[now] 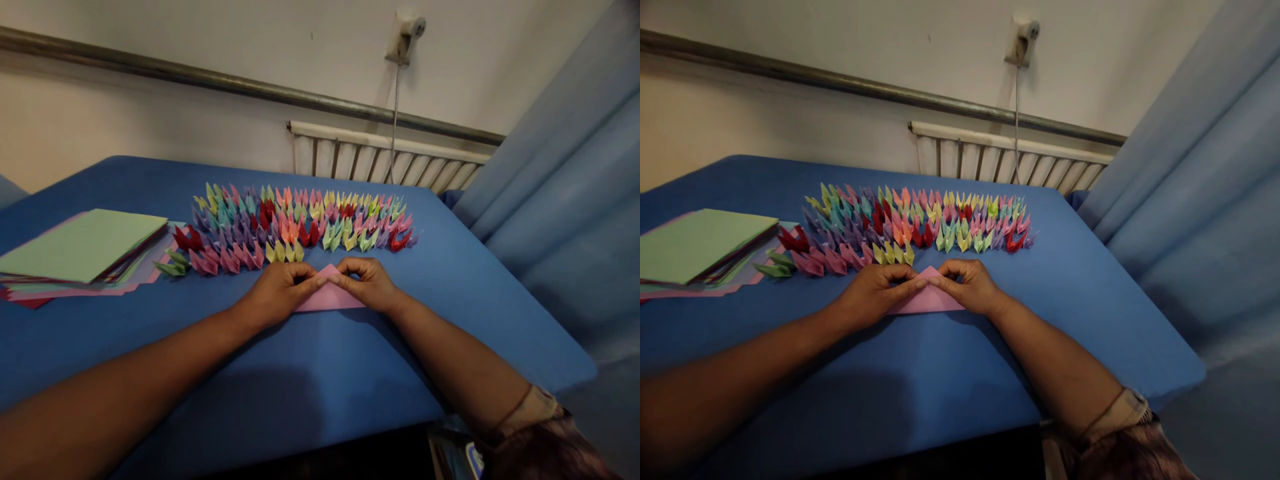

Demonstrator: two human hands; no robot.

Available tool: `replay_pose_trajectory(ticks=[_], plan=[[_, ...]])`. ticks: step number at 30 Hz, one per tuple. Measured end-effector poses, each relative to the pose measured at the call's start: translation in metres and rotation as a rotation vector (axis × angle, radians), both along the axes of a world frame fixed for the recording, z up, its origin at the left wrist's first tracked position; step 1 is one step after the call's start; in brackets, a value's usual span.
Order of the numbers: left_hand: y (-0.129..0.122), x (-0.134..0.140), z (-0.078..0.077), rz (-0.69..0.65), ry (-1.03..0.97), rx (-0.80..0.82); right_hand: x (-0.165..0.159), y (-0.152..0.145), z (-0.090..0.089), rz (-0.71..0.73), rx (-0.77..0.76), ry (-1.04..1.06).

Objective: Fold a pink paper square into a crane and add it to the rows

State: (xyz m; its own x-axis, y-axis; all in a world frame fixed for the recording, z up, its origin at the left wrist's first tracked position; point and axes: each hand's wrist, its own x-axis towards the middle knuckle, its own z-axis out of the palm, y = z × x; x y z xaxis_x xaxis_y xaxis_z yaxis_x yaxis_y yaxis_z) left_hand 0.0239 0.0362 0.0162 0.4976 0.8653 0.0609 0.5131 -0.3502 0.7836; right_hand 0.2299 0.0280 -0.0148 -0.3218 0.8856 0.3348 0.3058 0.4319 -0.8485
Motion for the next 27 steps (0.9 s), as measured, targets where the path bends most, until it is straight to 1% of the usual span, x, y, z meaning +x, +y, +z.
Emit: replay_pose_trajectory(ticks=[5,11,19,27], plan=[[-0.0014,0.0012,0.0008,0.036,-0.005,0.008,-0.0002,-0.0011,0.0019,0.020,-0.024,0.014],[-0.0012,0.0013,0.0008,0.044,-0.011,0.009,-0.0001,-0.0016,0.0007,0.033,-0.036,0.023],[-0.0007,0.0004,0.0004,0.011,0.027,0.055,-0.0006,-0.0026,0.0025,0.037,-0.042,0.038],[-0.0014,0.0009,0.0025,0.000,0.044,0.038,-0.0006,-0.0016,0.0002,0.049,-0.039,0.036]])
